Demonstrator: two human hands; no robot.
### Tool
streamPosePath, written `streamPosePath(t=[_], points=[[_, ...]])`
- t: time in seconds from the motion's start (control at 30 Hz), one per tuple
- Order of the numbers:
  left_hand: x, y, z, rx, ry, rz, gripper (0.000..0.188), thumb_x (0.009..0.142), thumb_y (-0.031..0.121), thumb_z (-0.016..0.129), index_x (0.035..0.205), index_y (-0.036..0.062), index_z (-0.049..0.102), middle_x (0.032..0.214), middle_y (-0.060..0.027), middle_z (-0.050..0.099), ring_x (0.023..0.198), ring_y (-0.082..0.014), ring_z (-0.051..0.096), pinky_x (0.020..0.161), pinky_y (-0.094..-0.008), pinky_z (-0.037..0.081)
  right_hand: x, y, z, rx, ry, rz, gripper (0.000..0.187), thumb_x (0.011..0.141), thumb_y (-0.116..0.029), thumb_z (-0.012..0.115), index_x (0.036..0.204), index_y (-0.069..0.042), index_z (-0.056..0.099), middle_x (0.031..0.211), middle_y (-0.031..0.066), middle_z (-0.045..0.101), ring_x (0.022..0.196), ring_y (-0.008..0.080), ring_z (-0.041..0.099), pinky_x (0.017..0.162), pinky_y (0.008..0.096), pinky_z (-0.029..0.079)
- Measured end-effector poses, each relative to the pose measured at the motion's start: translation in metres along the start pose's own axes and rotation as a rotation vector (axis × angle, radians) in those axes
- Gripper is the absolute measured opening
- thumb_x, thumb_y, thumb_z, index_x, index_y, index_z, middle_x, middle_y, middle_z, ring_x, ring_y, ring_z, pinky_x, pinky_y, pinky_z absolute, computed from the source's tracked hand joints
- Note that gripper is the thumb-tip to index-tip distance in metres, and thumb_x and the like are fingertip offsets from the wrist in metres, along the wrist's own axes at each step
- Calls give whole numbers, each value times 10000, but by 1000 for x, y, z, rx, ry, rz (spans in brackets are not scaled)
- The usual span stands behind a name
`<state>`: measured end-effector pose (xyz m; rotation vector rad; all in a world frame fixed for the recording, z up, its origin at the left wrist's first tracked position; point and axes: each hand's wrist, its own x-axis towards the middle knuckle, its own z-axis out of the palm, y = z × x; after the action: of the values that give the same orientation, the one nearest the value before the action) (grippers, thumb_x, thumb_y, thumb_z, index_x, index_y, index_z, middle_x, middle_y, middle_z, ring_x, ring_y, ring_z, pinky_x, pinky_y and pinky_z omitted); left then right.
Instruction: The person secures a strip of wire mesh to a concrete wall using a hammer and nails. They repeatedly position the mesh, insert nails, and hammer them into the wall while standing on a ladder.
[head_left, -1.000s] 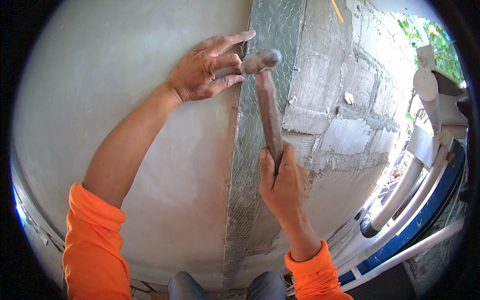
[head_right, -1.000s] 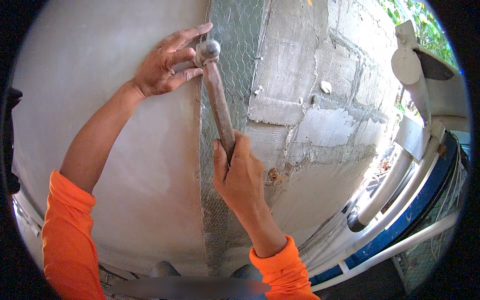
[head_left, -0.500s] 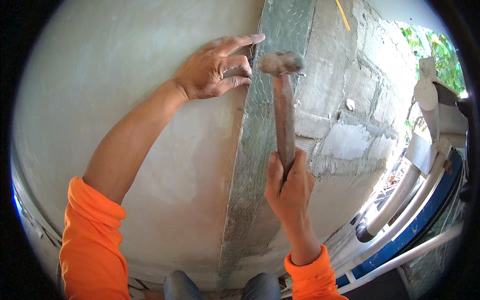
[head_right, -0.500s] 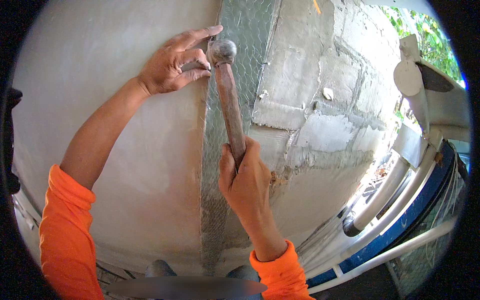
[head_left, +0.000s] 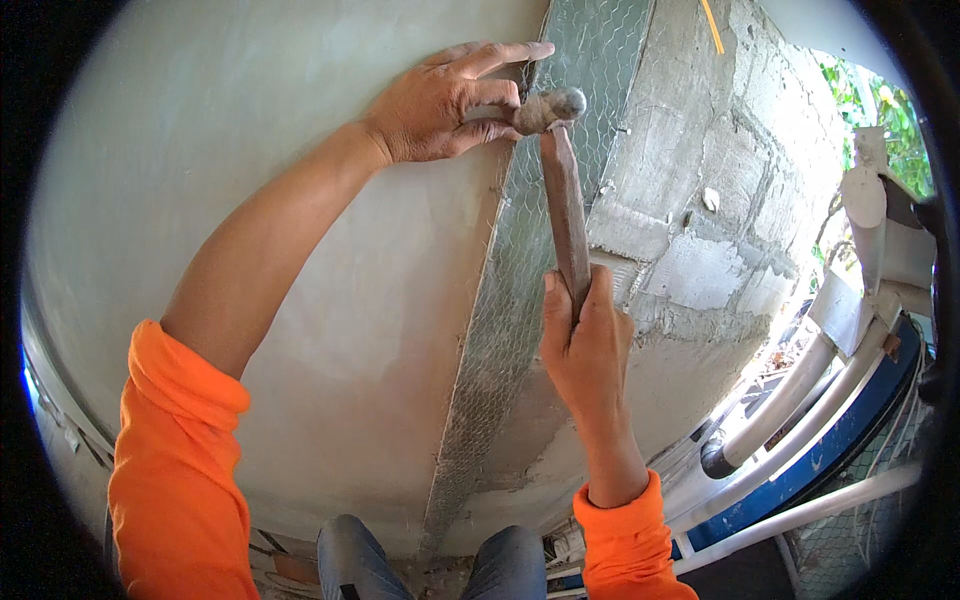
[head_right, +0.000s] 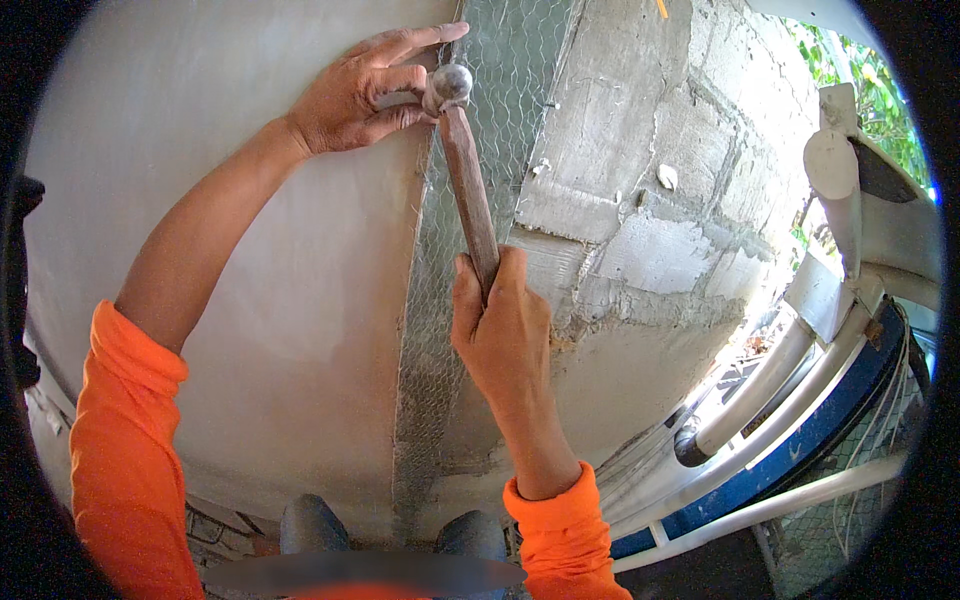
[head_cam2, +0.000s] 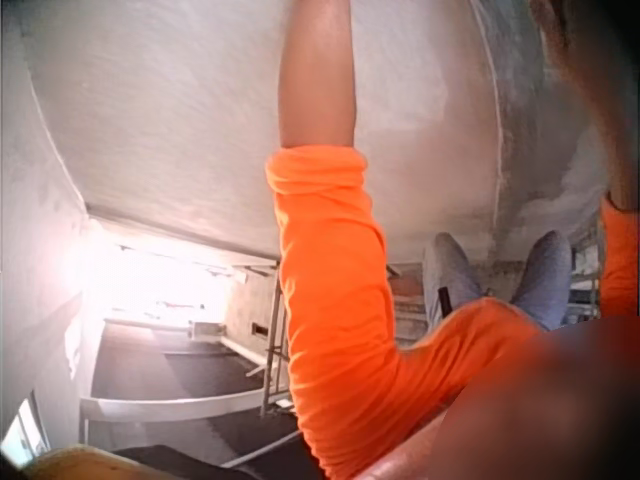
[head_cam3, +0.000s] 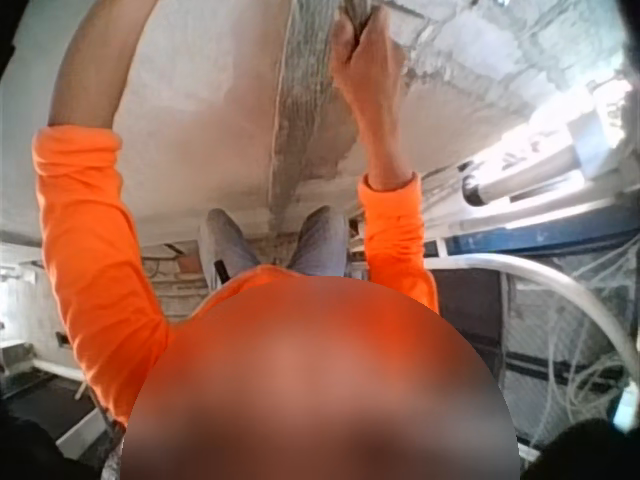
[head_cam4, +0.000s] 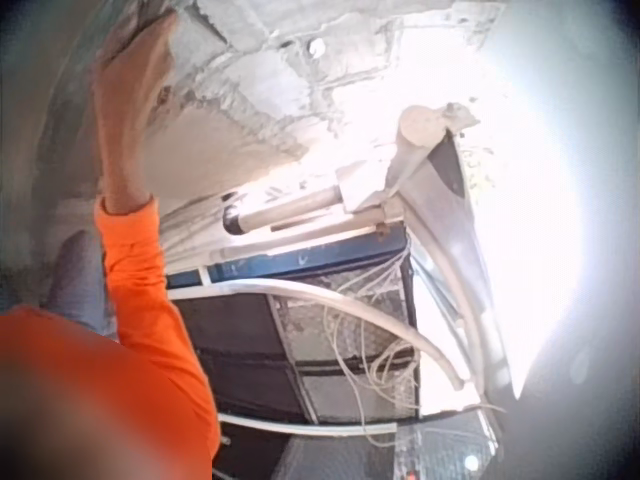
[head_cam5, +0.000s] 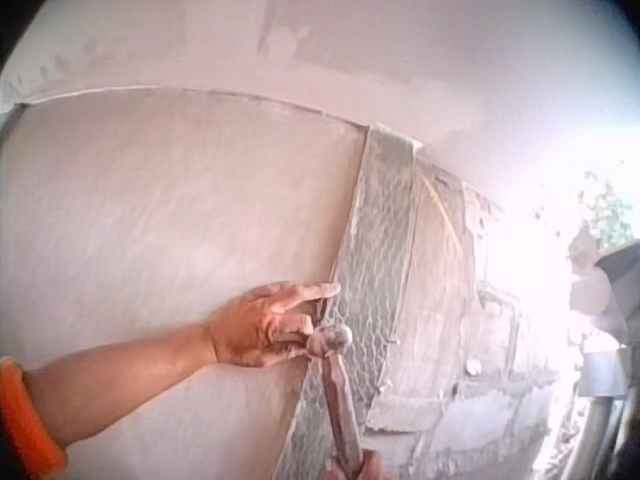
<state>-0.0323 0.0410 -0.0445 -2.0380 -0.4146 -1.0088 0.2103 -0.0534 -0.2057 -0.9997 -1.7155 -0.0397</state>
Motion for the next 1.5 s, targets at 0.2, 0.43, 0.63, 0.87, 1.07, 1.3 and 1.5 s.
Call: streamPosePath(t=[0.2,0.43,0.63,0.87,1.07,1.3,1.5], points=[[0,0,-1,29,7,-2,184,841,160,820,906,108,656,1606,10,455,1363,-304,540,1130,-432,486,-1,5,6,-23,146,-163,287,1027,-230,648,1116,12,521,692,215,648,593,388,696,537,432,531],[-1,-1,-1,17,4,-7,214,832,184,834,896,95,651,1603,20,459,1351,-290,550,1122,-419,495,0,5,6,42,159,-147,247,1044,-218,623,1020,-9,493,671,209,629,579,404,676,494,440,499],[0,-2,1,-2,35,32,259,818,183,839,913,94,615,1594,13,473,1358,-299,544,1132,-423,485,-2,2,5,-7,113,-122,249,1047,-219,621,1007,-6,499,659,211,619,577,382,686,487,449,488],[-2,-3,2,37,25,25,273,829,190,828,961,129,598,1581,18,495,1323,-304,572,1124,-419,488,3,11,5,-66,70,-61,270,1049,-250,624,1002,-9,511,627,176,627,547,347,687,484,428,497],[-3,-3,3,107,12,46,362,817,210,834,1106,163,621,1585,20,492,1313,-295,569,1135,-436,471,-8,13,-6,-39,94,-41,296,1045,-275,632,1005,-7,513,612,156,615,516,317,667,472,413,482],[-1,-5,3,56,7,22,745,840,264,812,1467,163,422,1591,23,481,1313,-293,563,1169,-437,437,-8,14,0,-29,153,-156,278,1042,-258,638,1033,-7,521,605,124,613,501,274,652,477,399,480],[0,-7,3,83,-21,20,791,825,325,813,1492,190,411,1597,44,470,1347,-273,549,1186,-427,423,-6,12,2,29,159,-134,264,1042,-251,636,1041,-10,527,621,148,620,532,306,672,490,403,489]])
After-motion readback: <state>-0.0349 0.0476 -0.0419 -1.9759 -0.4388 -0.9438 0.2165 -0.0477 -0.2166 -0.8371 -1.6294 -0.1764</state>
